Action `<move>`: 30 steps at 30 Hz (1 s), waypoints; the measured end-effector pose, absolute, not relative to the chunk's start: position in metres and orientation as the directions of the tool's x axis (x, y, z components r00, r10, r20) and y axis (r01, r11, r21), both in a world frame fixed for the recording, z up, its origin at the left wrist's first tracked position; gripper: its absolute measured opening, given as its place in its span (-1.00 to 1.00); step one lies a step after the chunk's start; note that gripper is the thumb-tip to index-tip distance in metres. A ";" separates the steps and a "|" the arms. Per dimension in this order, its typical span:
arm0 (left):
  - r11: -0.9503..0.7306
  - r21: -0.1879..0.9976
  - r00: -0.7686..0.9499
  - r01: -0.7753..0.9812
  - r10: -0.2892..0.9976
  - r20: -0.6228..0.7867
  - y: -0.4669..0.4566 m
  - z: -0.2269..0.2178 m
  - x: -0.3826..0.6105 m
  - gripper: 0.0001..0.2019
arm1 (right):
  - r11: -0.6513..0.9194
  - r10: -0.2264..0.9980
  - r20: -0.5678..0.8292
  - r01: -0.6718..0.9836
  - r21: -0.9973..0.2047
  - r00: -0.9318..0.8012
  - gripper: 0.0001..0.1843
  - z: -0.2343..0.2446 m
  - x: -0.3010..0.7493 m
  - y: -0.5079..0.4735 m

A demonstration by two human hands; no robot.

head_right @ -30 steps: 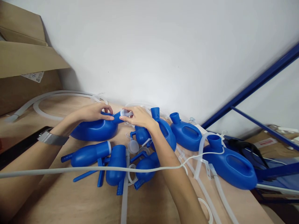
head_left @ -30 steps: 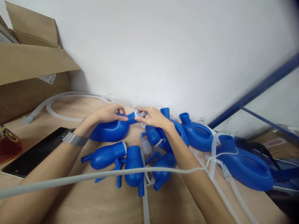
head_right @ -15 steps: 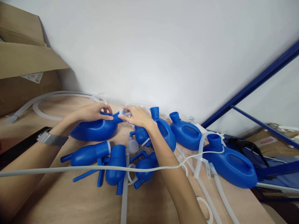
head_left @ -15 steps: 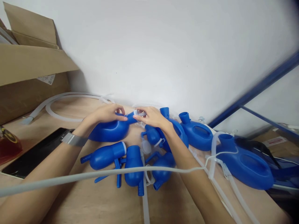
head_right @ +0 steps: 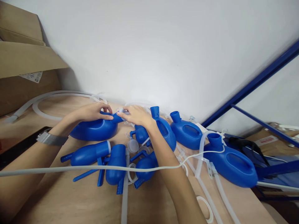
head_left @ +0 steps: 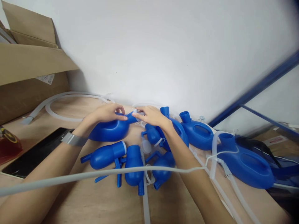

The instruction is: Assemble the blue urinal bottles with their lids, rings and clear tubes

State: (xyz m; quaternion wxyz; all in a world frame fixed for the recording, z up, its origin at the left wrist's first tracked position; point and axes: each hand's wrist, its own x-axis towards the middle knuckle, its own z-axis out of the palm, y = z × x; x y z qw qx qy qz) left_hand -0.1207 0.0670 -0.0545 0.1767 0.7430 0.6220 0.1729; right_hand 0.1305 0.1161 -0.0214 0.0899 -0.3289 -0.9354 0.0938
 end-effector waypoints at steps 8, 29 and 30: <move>-0.162 0.472 0.160 0.866 0.986 0.045 0.067 -0.056 -0.121 -0.36 | 0.777 0.584 0.052 0.540 -0.324 -0.810 -0.44 -0.015 0.131 0.119; -0.144 0.457 0.131 0.878 0.990 0.060 0.065 -0.057 -0.118 -0.35 | 0.780 0.555 -0.018 0.527 -0.336 -0.832 -0.28 -0.012 0.127 0.127; -0.139 0.457 0.126 0.879 0.990 0.060 0.065 -0.057 -0.118 -0.34 | 0.782 0.552 -0.015 0.524 -0.336 -0.833 -0.28 -0.012 0.127 0.127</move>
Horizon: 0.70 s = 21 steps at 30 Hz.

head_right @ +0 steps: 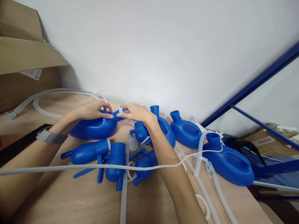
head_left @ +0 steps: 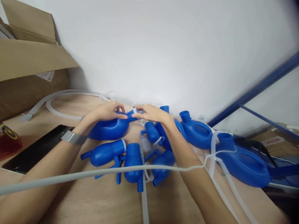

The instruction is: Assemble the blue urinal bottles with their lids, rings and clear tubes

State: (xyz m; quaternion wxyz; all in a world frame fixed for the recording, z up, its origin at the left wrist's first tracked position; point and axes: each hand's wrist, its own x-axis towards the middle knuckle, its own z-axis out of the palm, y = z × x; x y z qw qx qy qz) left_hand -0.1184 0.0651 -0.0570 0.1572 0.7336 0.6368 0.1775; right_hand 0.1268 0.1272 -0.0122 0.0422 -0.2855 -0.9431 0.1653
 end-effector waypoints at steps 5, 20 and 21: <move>-0.128 0.452 0.113 0.883 0.992 0.059 0.066 -0.057 -0.119 -0.34 | 0.778 0.564 0.010 0.527 -0.342 -0.826 -0.28 -0.015 0.128 0.127; -0.125 0.461 0.112 0.879 0.992 0.056 0.065 -0.056 -0.117 -0.32 | 0.819 0.534 0.105 0.482 -0.313 -0.839 -0.31 -0.022 0.134 0.122; -0.127 0.463 0.115 0.877 0.992 0.055 0.064 -0.056 -0.117 -0.32 | 0.820 0.531 0.108 0.478 -0.314 -0.840 -0.31 -0.022 0.135 0.121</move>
